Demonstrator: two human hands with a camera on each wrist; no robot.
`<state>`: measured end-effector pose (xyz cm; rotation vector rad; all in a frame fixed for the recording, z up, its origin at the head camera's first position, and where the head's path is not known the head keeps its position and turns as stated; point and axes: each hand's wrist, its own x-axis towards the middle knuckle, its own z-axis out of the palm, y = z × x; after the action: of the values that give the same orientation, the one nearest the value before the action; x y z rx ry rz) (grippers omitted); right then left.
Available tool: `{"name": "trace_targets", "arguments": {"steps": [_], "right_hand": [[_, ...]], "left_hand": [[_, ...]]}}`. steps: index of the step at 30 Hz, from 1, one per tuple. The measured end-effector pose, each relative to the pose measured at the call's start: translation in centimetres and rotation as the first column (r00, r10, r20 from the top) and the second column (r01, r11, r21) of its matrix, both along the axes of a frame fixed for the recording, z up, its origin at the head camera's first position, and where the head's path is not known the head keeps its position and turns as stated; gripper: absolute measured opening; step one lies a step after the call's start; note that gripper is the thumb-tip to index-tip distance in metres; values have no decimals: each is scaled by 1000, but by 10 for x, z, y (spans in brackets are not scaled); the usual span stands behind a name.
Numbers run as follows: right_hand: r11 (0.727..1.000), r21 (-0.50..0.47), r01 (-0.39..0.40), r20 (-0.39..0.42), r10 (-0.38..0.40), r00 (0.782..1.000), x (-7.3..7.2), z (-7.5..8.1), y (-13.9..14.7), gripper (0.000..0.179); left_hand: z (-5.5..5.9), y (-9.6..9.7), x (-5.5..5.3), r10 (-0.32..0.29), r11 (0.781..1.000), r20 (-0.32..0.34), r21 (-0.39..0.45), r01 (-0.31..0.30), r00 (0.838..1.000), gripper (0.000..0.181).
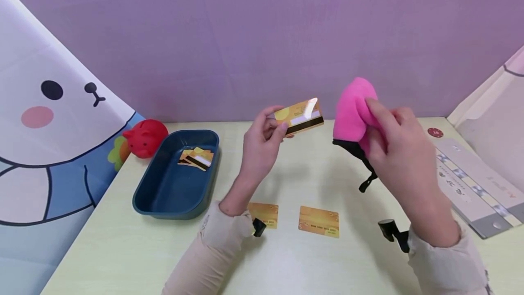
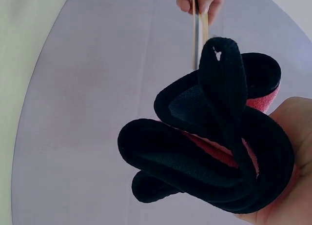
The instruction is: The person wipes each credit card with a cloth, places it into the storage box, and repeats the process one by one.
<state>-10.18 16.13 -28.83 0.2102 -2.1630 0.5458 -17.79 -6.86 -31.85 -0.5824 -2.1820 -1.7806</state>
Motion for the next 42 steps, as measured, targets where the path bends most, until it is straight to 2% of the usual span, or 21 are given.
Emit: {"name": "trace_targets", "arguments": {"steps": [3,6,10,14,22,29,37,42], "right_hand": [[1000,18,-25,-8,25,1000,1,-1,-6,41],[997,53,-64,-29,66,997,0,-5,-15,42],[986,123,-115,-35,120,992,-2,-14,-30,44],[978,169,-125,-26,131,991,-4,-23,-40,45],[980,179,-86,33,81,996,-7,-27,-40,44],[991,126,-36,122,21,992,-9,-22,-27,47],[997,50,58,123,-64,990,-13,-14,-3,44],[997,34,74,129,-78,989,-12,-13,0,41]], "left_hand": [[-1,3,2,-24,1000,-35,3,24,999,35],[-3,7,5,-39,999,-58,-32,37,998,32],[-7,14,9,-50,995,-70,-86,44,996,31],[-10,20,14,-60,994,-76,-96,52,995,35],[-10,26,18,-60,997,-98,-63,54,993,32],[-6,20,17,-117,993,-24,-14,117,993,29],[2,4,8,-105,991,-46,82,108,993,31],[5,-1,5,-85,986,-31,140,89,996,39]]}}
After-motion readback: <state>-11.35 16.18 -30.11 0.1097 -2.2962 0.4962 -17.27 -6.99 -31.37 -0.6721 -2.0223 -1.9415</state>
